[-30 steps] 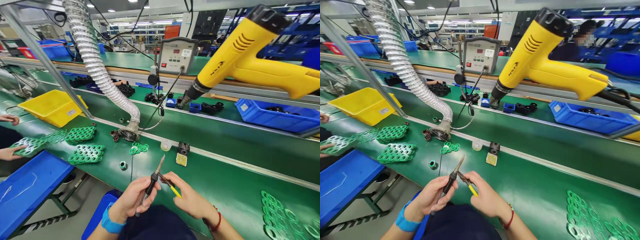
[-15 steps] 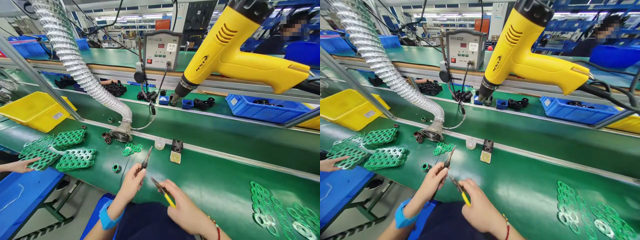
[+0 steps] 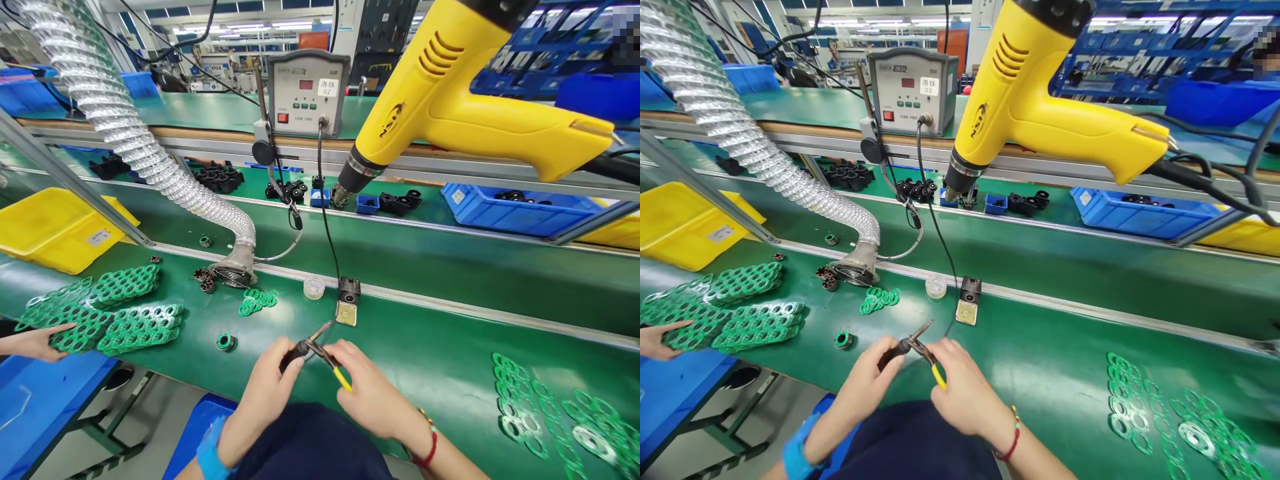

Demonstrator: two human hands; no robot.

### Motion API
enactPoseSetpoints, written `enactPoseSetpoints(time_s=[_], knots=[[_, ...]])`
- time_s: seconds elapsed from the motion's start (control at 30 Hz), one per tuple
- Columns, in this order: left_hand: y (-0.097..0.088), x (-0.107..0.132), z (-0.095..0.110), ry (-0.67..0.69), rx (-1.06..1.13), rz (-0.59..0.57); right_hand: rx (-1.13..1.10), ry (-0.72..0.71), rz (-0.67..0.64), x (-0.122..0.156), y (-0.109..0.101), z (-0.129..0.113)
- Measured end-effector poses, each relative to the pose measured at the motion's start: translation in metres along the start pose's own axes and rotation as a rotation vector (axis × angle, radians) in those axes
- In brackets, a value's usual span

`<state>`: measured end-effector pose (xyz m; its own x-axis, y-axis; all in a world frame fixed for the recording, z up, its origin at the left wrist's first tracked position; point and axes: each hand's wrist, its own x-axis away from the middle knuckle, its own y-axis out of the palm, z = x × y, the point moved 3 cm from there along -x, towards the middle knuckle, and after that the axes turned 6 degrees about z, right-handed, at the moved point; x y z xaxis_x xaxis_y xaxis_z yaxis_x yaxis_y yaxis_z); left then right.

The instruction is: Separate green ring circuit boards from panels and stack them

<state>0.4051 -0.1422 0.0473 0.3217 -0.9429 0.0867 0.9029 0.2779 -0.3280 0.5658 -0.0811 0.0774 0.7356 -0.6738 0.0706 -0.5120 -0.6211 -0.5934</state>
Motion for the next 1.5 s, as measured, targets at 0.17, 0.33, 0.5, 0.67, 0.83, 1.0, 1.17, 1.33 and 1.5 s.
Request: enactPoseSetpoints(time_s=[0.17, 0.33, 0.5, 0.67, 0.83, 1.0, 1.17, 1.33, 1.5], knots=[[0.0, -0.015, -0.007, 0.081, -0.139, 0.281, -0.054, 0.057, -0.114, 0.01, 0.013, -0.008], [0.008, -0.012, 0.001, -0.333, 0.519, -0.214, -0.185, 0.024, 0.058, 0.006, -0.005, 0.006], [0.014, 0.002, 0.016, -0.475, 0.818, -0.53, -0.251, -0.144, -0.076, -0.001, -0.019, 0.007], [0.015, 0.0, 0.007, -0.331, 0.406, -0.373, -0.174, -0.082, -0.016, 0.0, -0.009, 0.008], [0.009, -0.012, 0.001, 0.16, -0.233, 0.106, -0.08, 0.126, 0.159, 0.0, 0.019, 0.013], [0.007, -0.018, -0.006, 0.153, -0.267, 0.153, -0.091, 0.183, 0.166, 0.001, 0.02, 0.019], [0.004, -0.017, -0.004, 0.066, -0.174, 0.043, -0.12, 0.158, 0.263, 0.002, -0.005, 0.028], [0.006, -0.015, -0.005, 0.062, -0.202, 0.04, -0.143, 0.103, 0.3, 0.002, -0.013, 0.026], [0.007, -0.013, -0.008, -0.096, 0.091, -0.174, -0.08, 0.006, 0.32, 0.006, -0.014, 0.026]])
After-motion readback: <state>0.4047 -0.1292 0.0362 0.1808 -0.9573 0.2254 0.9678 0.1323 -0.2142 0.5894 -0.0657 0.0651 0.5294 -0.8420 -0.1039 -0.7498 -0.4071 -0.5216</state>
